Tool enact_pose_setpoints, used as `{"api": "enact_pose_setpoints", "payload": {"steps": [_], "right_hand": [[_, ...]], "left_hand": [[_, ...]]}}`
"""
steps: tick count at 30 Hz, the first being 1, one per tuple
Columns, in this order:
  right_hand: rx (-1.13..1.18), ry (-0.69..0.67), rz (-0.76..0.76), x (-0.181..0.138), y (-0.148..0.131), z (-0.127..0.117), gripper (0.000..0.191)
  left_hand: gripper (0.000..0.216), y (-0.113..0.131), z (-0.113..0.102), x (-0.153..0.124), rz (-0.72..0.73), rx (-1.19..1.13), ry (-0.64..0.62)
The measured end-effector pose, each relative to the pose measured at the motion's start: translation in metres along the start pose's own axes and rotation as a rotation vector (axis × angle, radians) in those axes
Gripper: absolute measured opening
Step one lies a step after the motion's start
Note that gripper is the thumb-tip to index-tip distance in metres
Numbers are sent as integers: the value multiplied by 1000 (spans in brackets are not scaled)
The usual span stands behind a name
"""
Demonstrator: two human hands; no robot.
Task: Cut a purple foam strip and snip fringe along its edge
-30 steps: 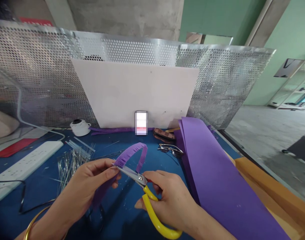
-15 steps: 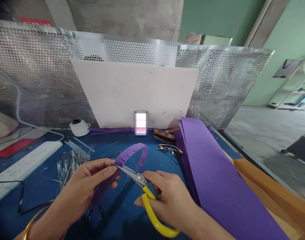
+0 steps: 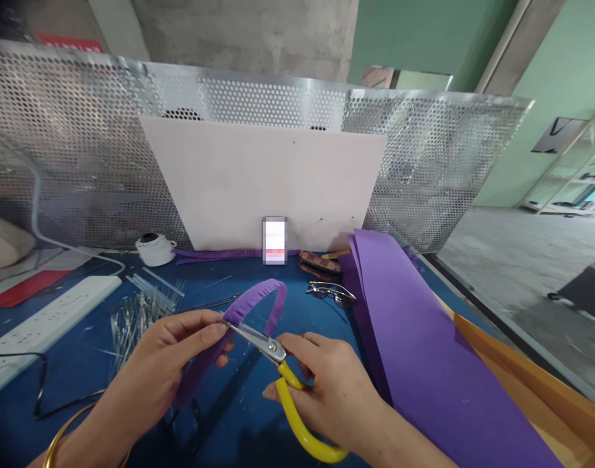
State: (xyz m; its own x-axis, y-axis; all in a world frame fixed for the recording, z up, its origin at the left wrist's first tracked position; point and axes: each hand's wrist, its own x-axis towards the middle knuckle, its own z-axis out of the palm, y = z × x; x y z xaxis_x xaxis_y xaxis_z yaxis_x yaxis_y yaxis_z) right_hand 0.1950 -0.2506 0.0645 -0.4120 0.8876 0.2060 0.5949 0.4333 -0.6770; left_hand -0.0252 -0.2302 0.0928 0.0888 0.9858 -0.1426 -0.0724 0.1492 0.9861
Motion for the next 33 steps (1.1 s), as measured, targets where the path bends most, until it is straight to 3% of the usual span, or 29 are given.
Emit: {"api": "enact_pose_setpoints", "payload": {"steps": [11,15,20,28,33], "right_hand": [[45,-2,29,1,-2,-1,30],[242,-85,83,3,-2,0,22],[451,-146,137,4,2,0,27],[104,-29,83,1,-3,-3,38],[64,-8,58,0,-2,-1,42]], "left_hand": [[15,-1,-2,0,11,25,-10],[17,-1,-2,2,5,27,-23],[15,-3,-2,2,-1,15,-33],[12,-2,-1,2,54,34,-41],[12,-5,-3,3,62,64,-35]]}}
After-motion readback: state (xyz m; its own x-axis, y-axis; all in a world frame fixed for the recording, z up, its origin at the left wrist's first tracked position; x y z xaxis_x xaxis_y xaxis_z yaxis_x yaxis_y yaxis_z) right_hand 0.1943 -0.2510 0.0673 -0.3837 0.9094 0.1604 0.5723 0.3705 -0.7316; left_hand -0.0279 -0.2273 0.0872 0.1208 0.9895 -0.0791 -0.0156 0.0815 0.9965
